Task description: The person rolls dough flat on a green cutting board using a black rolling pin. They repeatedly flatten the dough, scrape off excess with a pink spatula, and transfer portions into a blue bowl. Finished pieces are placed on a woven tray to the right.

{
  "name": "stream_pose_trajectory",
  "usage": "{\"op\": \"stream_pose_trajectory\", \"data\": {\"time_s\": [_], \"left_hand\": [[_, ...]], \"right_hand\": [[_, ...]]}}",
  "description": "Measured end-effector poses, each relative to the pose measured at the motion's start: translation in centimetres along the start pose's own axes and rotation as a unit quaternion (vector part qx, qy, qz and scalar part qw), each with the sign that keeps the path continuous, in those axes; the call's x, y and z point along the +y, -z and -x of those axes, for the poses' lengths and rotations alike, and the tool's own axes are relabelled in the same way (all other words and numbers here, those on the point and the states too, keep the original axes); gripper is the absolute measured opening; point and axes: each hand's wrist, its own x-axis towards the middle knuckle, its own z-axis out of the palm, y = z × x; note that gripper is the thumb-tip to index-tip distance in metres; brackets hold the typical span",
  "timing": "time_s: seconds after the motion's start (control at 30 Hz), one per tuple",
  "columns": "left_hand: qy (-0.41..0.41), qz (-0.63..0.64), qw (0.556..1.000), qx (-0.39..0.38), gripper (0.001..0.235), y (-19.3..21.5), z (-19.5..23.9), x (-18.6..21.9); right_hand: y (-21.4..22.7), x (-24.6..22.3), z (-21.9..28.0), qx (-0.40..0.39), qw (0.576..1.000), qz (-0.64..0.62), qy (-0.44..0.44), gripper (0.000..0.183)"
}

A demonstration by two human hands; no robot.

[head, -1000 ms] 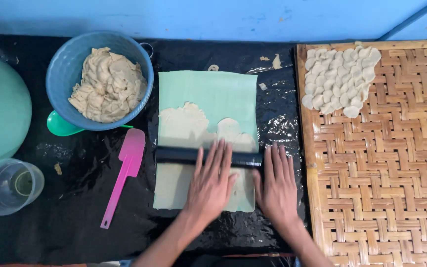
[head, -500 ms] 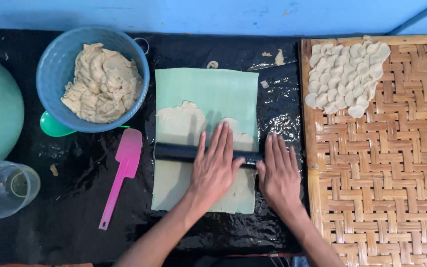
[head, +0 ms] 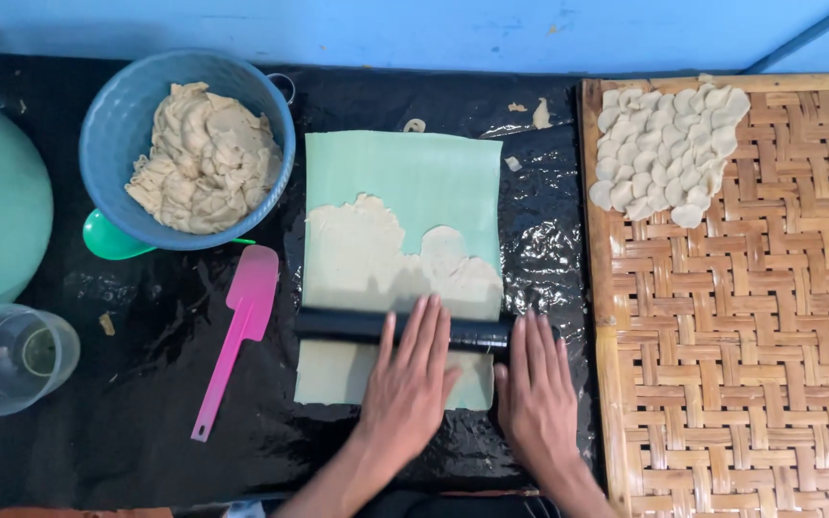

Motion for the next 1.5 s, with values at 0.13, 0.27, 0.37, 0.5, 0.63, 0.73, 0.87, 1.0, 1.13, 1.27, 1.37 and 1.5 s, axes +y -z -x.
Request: {"op": "stream_pose_trajectory", "data": {"time_s": [0.13, 0.27, 0.37, 0.5, 0.63, 0.73, 0.87, 1.0, 1.13, 1.27, 1.37, 1.5], "left_hand": [[-0.001, -0.005, 1.000, -0.017, 0.071, 1.5, 2.9, 1.4], [0.012, 0.025, 0.999, -0.044, 0.073, 0.7, 1.3, 0.9], [0.027, 0.020, 0.999, -0.034, 0.074, -0.5, -1.7, -0.3], [0.026, 0.005, 1.000, -0.002, 0.075, -0.1, -6.8, -1.7], [0.024, -0.019, 0.999, 0.026, 0.075, -0.1, -9.1, -2.5], [0.018, -0.024, 0.999, 0.029, 0.077, 0.5, -7.9, -2.0], [0.001, 0.024, 0.999, 0.038, 0.076, 0.9, -2.7, -0.6], [0.004, 0.030, 0.999, -0.020, 0.067, 1.9, 1.3, 0.8], [0.010, -0.008, 1.000, 0.000, 0.064, 1.3, 2.5, 0.5], [0.017, 0.006, 1.000, -0.019, 0.065, 0.4, 0.4, -0.4], [0.032, 0.023, 0.999, -0.013, 0.068, 0.4, -2.7, -1.2], [0.062, -0.023, 0.998, -0.004, 0.073, 0.3, -7.2, -2.1]], "right_hand": [[0.4, -0.8, 2.7, -0.013, 0.999, -0.018, -0.024, 0.056], [-0.3, 0.0, 1.1, -0.010, 1.000, -0.008, -0.007, 0.059], [-0.9, 0.9, -1.8, -0.008, 1.000, 0.004, 0.011, 0.062], [-1.1, 2.6, -6.5, -0.012, 0.999, 0.006, 0.032, 0.066], [-1.1, 3.0, -8.3, -0.009, 0.999, 0.020, 0.045, 0.068], [-0.9, 2.4, -7.1, 0.006, 0.999, 0.024, 0.045, 0.069], [-0.7, 0.7, -2.7, 0.005, 1.000, 0.009, 0.029, 0.069], [0.1, -0.3, -0.2, 0.004, 1.000, -0.007, -0.007, 0.064], [0.2, -0.8, 0.6, 0.008, 0.999, -0.028, -0.024, 0.060], [-0.5, -0.3, -1.0, -0.005, 1.000, -0.016, 0.000, 0.061], [-0.6, 0.5, -4.2, -0.017, 1.000, -0.005, 0.022, 0.064], [-0.9, 1.9, -8.3, -0.025, 0.999, 0.009, 0.036, 0.065]]}}
